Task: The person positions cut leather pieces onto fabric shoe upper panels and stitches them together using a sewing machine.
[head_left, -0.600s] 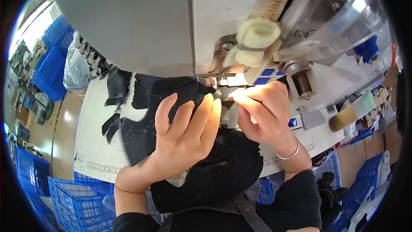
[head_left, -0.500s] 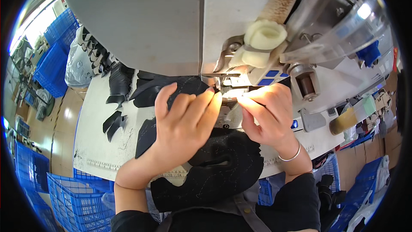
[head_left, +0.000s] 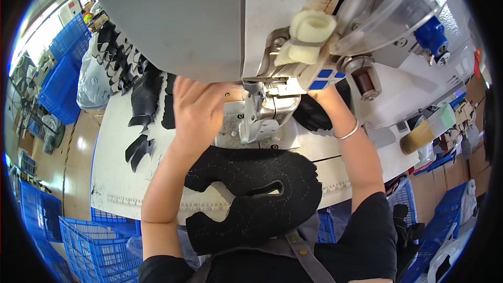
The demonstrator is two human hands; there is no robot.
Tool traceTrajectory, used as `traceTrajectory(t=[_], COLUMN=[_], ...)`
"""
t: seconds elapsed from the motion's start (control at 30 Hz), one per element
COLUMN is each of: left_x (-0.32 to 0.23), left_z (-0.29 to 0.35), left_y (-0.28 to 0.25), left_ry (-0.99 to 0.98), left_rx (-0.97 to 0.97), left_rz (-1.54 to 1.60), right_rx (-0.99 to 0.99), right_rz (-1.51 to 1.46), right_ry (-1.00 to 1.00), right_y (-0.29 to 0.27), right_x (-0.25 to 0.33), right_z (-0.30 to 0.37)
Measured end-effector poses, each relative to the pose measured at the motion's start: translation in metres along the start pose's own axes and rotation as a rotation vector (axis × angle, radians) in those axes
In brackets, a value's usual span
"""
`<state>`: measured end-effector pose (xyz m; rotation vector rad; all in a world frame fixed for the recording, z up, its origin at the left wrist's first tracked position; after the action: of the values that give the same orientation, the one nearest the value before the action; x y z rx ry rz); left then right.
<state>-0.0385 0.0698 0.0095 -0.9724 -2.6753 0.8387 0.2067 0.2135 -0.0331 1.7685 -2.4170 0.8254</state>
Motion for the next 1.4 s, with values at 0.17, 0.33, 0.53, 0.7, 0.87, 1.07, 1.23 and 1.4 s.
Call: traceTrajectory(t=[0.17,0.33,0.53,0.7,0.87,1.07,1.23,1.4], left_x=[0.017,0.019,0.046,0.131,0.165,0.151,0.137,0.046], left_z=[0.001,0.003,0.036,0.157,0.218,0.207,0.176,0.083], left_y=[-0.014,-0.013,-0.044,-0.100,-0.121,-0.118,-0.144,-0.131], left_ry=[-0.125,-0.146,-0.388,-0.887,-1.034,-1.077,-1.150,-0.837], left_rx=[-0.031,0.194,0.558,0.962,0.852,0.669,0.547,0.465], left_rz=[-0.098,-0.072,-0.126,-0.446,-0.020,0.115,0.507,0.895], right_rx=[0.043,0.575,0.671,0.934,1.075,0.944,0.886,0.811], right_rz=[0.642,0.945,0.879,0.160,0.109,0.137,-0.166,-0.302], right_ry=[-0.091,0.370,0.293,0.173,0.276,0.320,0.402,0.445], right_y=[-0.030,-0.039,-0.051,-0.041,-0.025,-0.024,-0.040,-0.042], right_x=[0.033,0.049,0.101,0.152,0.152,0.157,0.148,0.167], right_z=[0.014,0.067,0.069,0.098,0.109,0.103,0.078,0.032])
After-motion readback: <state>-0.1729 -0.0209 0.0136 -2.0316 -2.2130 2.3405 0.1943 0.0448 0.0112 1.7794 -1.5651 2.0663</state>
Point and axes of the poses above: each hand's wrist, its own z-axis away from the middle knuckle, its own y-axis out of the palm, x = y × z, the point moved 2 cm from there along -z, towards the middle knuckle, and after that the axes turned 11 degrees about x, right-handed, at the moved point
